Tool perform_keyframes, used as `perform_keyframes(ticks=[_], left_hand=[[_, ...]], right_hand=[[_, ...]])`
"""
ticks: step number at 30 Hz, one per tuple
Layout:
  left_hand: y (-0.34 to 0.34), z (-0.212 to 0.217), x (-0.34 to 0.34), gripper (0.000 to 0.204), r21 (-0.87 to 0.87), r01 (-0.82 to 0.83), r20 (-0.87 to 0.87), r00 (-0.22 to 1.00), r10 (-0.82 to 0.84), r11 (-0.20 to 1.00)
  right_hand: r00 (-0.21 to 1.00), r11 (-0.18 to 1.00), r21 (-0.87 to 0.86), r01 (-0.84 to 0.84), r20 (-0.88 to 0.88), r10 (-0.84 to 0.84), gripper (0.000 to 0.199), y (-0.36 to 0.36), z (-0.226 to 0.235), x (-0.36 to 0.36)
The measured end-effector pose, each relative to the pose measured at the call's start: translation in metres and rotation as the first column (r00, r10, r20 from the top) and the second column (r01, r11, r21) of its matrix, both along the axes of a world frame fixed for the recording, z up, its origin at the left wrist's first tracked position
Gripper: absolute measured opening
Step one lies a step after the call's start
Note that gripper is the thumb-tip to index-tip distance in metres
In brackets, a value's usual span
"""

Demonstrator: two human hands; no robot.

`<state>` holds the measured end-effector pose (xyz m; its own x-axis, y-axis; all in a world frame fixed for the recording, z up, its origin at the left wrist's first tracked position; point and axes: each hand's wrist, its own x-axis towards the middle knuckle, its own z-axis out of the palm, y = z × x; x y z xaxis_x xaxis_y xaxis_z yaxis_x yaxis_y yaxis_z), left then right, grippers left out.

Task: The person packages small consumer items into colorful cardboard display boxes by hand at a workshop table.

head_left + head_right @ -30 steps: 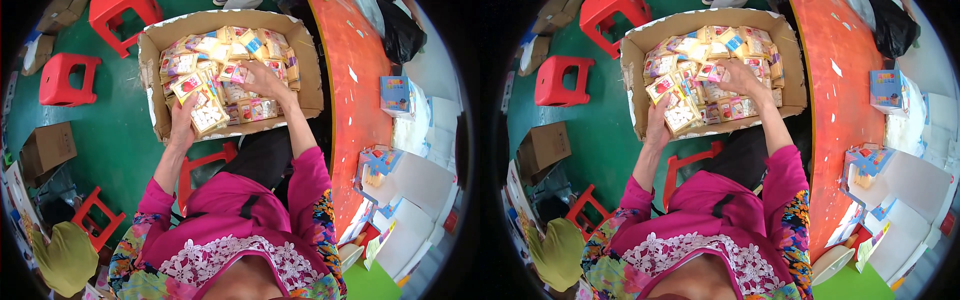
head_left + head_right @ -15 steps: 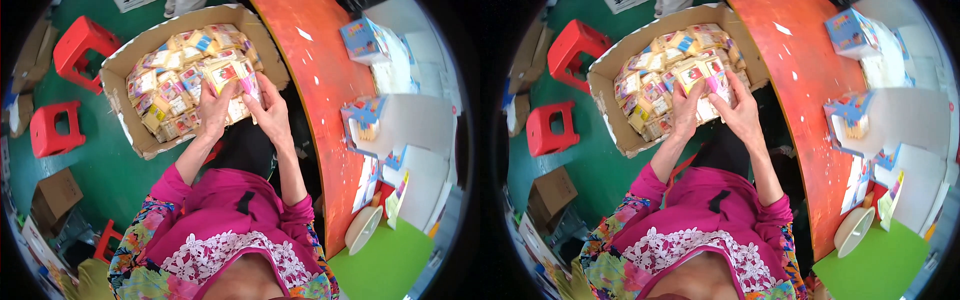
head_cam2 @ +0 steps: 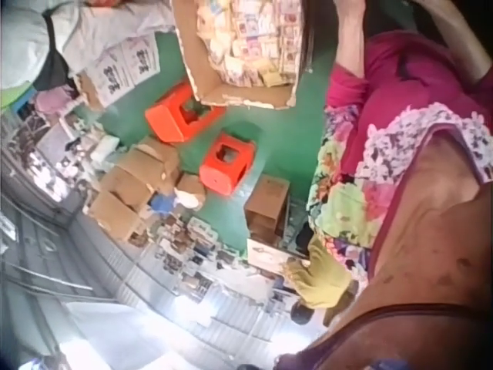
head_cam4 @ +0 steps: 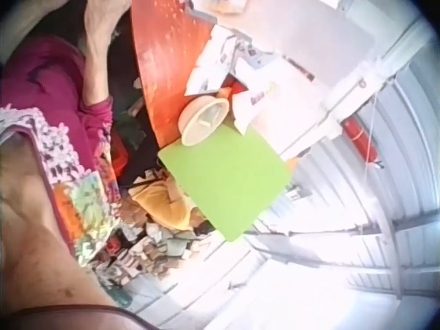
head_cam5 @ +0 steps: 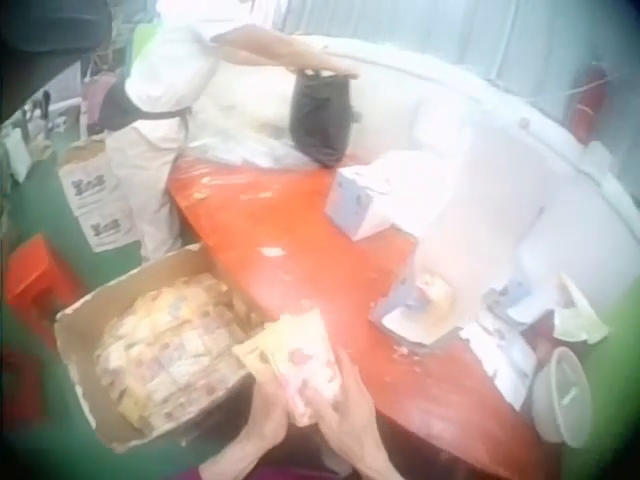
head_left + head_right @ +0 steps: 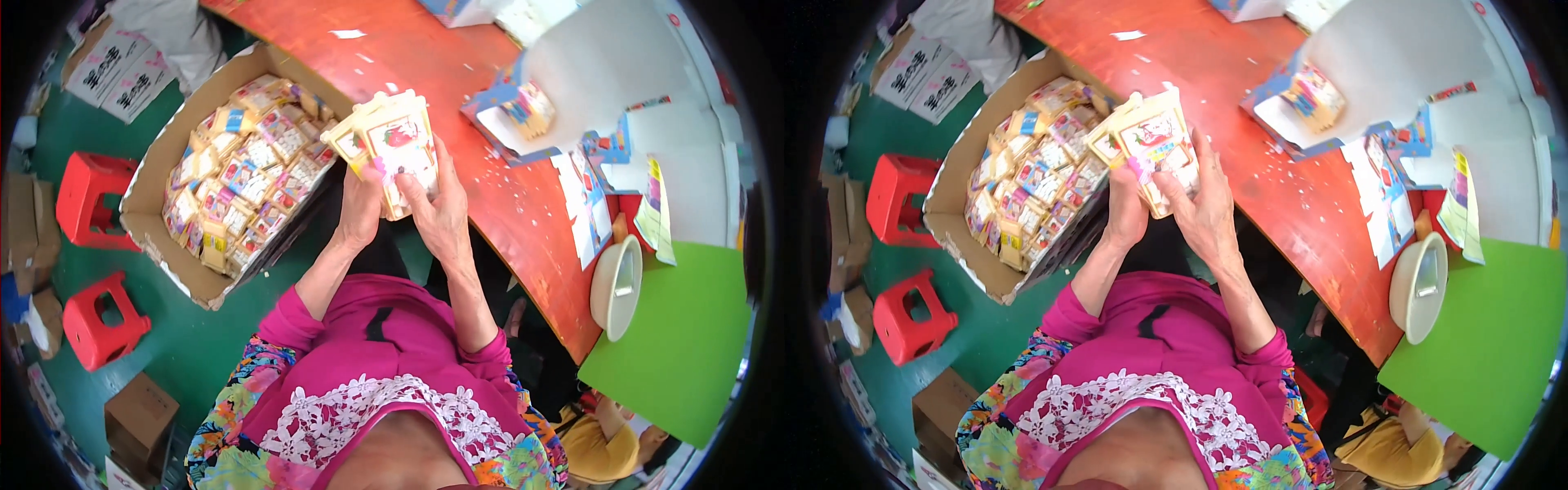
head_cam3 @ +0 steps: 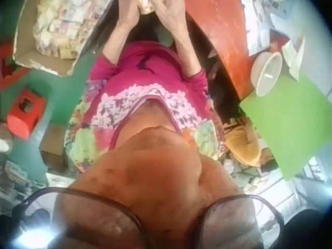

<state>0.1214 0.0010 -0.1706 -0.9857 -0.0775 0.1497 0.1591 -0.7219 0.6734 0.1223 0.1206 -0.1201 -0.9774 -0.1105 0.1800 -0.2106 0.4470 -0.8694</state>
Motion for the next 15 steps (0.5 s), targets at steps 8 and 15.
perform_keyframes(ticks=[8, 15], left_hand=[[0.066, 0.04, -0.016, 0.081, -0.374, 0.252, -0.274, 0.89, -0.366, 0.893], [0.134, 0.019, -0.048, 0.102, -0.793, 0.14, -0.309, 0.746, -0.59, 0.592]], right_hand=[[0.997, 0.985, -0.157, -0.064, 0.035, 0.071, 0.097, 0.115, 0.056, 0.024], [0.997, 0.957, 0.282, 0.061, -0.064, -0.045, 0.103, 0.202, 0.036, 0.03]])
